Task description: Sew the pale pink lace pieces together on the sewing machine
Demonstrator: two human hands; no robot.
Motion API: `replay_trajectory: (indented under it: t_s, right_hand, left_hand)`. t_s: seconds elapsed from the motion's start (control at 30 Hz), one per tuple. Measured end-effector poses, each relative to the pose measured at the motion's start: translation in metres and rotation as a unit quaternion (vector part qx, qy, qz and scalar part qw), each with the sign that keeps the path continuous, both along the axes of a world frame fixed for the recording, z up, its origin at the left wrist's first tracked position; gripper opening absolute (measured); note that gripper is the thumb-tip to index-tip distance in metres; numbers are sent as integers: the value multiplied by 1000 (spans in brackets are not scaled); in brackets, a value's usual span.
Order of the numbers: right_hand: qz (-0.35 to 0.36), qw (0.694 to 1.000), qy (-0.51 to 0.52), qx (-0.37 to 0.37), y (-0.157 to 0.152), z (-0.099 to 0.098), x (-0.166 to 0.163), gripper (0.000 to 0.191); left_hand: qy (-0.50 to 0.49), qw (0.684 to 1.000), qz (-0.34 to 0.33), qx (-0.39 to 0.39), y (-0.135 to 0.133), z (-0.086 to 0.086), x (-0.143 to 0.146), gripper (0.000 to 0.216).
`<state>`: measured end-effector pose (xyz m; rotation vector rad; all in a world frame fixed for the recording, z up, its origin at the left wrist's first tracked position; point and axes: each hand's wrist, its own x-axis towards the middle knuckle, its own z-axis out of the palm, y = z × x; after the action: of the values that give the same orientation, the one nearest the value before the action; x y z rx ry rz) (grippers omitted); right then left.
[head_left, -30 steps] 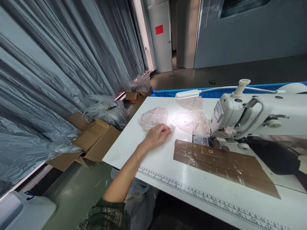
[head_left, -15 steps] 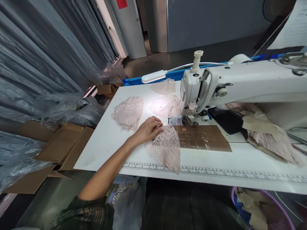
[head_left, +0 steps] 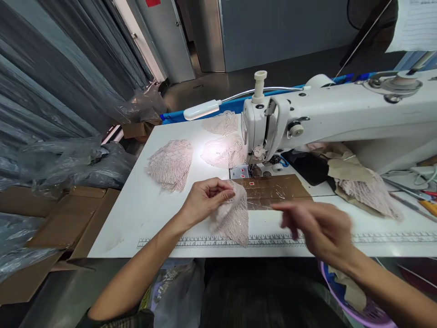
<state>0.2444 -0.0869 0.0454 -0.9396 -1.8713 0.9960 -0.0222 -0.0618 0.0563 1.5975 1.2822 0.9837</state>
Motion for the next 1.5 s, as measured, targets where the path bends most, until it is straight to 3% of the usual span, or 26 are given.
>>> replay_trajectory:
  t_s: [0.07,0.13,0.23,0.4,0.57,0.63,0.73,0.83,0.9,1.0,1.07,1.13,1.17,1.23,1.3,1.33,1.4,1.5]
  right_hand:
    - [59,988,25,-138,19,0,-16,39]
    - [142,965,49,-217,28,1,-28,45]
    - [205,951,58,-225,31,0,-35,38]
    - [210,934,77,-279,32,-9,-30,16]
    - [298,879,118,-353,31,-8,-24,17]
    - [313,876,123,-346,30,-8,-25,24]
    - [336,876,78,-338,34,-11,-25,24]
    - [373,848,22,-375,50,-18,-20,33]
    - [354,853,-2,-385,68,-21,-17,37]
    - [249,898,-65,-358,97,-22,-18,38]
    - [188,913,-131,-337,113,-20,-20,35]
    - [168,919,-187,-303,123,-17,-22,33]
    - [169,923,-205,-280,126,-17,-22,34]
    - [170,931,-222,-233,128,-16,-22,34]
    - [154,939,-231,-202,126,-16,-22,28]
    - [137,941,-242,-191,125,-16,-22,25]
    - [89,941,-273,-178,121,-16,-23,22]
    - [28,934,-315,-166,114,-16,-22,25]
  left_hand:
    - [-40,997,-38,-54,-8,8,14,20]
    - [-46,992,-74,-87,-15,13,26,22]
    - [-32,992,-82,-89,-20,16,34,28]
    - [-3,999,-40,-9,-26,24,28,27]
    - [-35,999,-23,1,-34,37,28,25]
    - [-32,999,-37,-12,-34,39,29,25]
    - [-7,999,-42,-15,-28,40,24,22]
    - [28,999,-17,-10,-12,40,8,21]
    - [80,997,-10,-9,4,37,-5,23]
    - [250,967,2,42,33,26,-20,24]
    - [408,906,0,113,50,14,-25,24]
    - [492,848,-10,197,62,0,-26,25]
    - [490,839,-33,236,64,-7,-25,27]
    - [423,851,-125,285,64,-18,-20,27]
    - [353,860,-224,292,56,-27,-12,32]
    - [345,859,-250,285,51,-31,-8,46]
    - [373,852,-257,263,43,-38,0,74]
    - [407,851,-232,236,39,-46,5,85]
